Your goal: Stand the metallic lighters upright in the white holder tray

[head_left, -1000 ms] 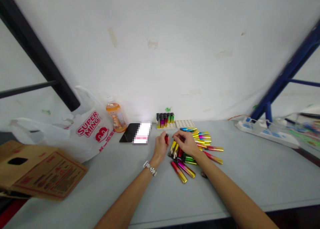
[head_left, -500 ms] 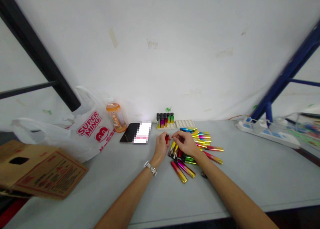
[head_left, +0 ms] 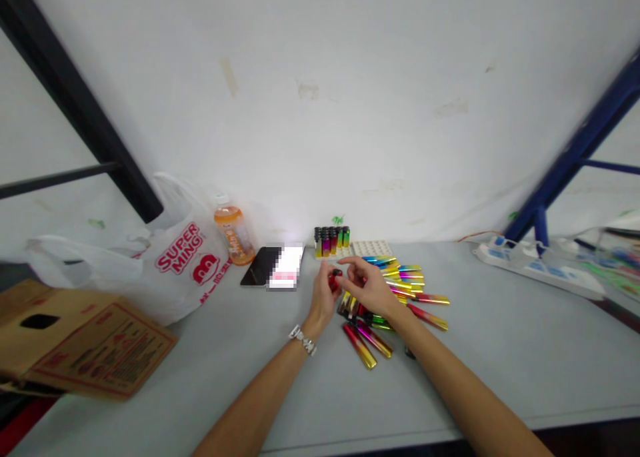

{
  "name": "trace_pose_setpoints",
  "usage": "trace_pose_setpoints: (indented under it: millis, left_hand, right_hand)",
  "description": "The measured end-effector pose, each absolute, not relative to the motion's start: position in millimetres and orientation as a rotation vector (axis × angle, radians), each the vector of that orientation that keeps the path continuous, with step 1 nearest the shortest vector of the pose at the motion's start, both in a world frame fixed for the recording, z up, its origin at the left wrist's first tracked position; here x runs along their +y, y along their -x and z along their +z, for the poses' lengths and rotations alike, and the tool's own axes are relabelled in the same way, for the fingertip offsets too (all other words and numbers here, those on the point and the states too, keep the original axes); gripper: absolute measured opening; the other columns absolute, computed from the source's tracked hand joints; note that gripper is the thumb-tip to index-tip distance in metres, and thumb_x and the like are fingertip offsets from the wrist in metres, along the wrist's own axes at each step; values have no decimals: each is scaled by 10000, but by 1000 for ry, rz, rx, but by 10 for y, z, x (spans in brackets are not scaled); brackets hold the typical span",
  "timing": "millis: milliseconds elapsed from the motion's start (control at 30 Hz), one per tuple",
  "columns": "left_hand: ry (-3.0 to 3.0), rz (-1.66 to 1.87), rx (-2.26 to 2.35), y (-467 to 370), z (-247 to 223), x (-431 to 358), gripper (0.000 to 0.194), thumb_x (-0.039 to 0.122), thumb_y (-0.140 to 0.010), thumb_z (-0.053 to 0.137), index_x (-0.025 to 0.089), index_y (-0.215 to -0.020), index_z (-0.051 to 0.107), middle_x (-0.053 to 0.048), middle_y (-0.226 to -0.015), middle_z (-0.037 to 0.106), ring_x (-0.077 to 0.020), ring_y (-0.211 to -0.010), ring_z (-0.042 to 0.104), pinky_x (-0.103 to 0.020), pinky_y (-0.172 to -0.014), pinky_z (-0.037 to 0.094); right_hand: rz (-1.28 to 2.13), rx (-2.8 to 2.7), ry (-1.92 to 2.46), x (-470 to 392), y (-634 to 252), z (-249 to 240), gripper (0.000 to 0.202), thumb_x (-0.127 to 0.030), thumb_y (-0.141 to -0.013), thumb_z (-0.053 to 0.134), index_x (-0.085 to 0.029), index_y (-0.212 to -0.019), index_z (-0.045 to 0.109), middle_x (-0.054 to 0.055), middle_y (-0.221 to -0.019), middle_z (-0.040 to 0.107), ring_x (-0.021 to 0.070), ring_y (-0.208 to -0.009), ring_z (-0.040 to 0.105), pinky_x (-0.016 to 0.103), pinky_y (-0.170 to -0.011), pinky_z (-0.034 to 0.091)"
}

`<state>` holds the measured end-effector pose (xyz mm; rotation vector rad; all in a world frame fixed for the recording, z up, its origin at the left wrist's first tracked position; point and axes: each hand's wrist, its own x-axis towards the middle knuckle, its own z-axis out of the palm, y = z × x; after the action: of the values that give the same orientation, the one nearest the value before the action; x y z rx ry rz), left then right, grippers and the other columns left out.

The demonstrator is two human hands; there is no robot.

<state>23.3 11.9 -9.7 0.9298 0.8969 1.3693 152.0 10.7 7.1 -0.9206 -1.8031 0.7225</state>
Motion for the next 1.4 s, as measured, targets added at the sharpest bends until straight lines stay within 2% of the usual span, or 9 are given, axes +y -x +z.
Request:
trace_pose_setpoints:
  millis: [133, 267, 367, 467, 567, 667, 833, 1000, 1400]
  left_hand:
    - [-985, 1370, 892, -250, -165, 129, 646, 776, -801, 434, 149, -715, 562, 6, -596, 523, -87, -517, 460, -199, -447, 322]
    - [-1110, 1431, 989, -215, -186, 146, 624, 727, -881, 328, 167, -863, 603, -21, -702, 581, -121, -580, 507, -223, -470, 357]
    - [-1197, 1567, 1187, -148, -167, 167, 530, 658, -916, 344, 193, -995, 585, -57, -912, 614, -164, -786, 573, -259, -600, 444]
    - [-1210, 1674, 1372, -55, -143, 185, 392, 566, -940, 398, 216, -1047, 537, -51, -1011, 585, -176, -908, 565, -304, -770, 460]
    - [-1240, 1713, 1407, 26, -123, 194, 325, 508, -962, 385, 225, -1035, 527, -38, -1019, 567, -175, -919, 549, -321, -821, 442]
    - [-1272, 1719, 1416, 64, -113, 197, 312, 494, -964, 383, 225, -1010, 534, -30, -968, 552, -177, -889, 532, -318, -803, 434]
    - [-1294, 1704, 1428, 68, -113, 202, 312, 494, -962, 378, 227, -984, 538, -25, -952, 538, -177, -871, 517, -311, -789, 421]
    - [-1327, 1706, 1421, 66, -146, 221, 307, 484, -963, 383, 229, -960, 552, -29, -939, 536, -185, -882, 517, -316, -814, 426]
    - [-1387, 1731, 1434, 83, -144, 217, 299, 406, -982, 369, 219, -915, 592, -39, -995, 536, -181, -926, 541, -320, -871, 437]
  right_hand:
    - [768, -1833, 927, 121, -1440, 99, 246, -376, -898, 594, -192, -1039, 677, -41, -635, 492, 110, -570, 457, 230, -544, 367]
    - [755, -1845, 943, 212, -1476, 195, 270, -420, -897, 599, -182, -985, 690, -22, -647, 567, 120, -577, 491, 240, -556, 380]
    - [624, -1866, 965, 396, -1543, 317, 264, -417, -900, 597, -185, -978, 696, -21, -643, 575, 123, -583, 487, 242, -560, 371]
    - [542, -1955, 965, 682, -1575, 407, 217, -359, -913, 583, -180, -963, 696, -2, -702, 650, 123, -603, 520, 243, -592, 396]
    - [452, -2056, 997, 976, -1546, 415, 152, -254, -898, 592, -170, -960, 703, 20, -775, 690, 126, -641, 553, 245, -637, 416]
    - [340, -2126, 1057, 1162, -1481, 371, 144, -213, -881, 605, -167, -967, 712, 26, -788, 682, 125, -639, 542, 243, -639, 405]
    - [245, -2194, 1133, 1213, -1410, 308, 155, -234, -896, 605, -162, -960, 727, 33, -773, 653, 137, -683, 542, 248, -664, 393]
    - [247, -2144, 1151, 1224, -1406, 280, 178, -230, -902, 593, -161, -1002, 723, 43, -843, 664, 138, -719, 552, 250, -696, 403]
    - [270, -2139, 1168, 1249, -1376, 279, 189, -260, -894, 612, -160, -991, 740, 41, -830, 680, 132, -698, 553, 247, -684, 402]
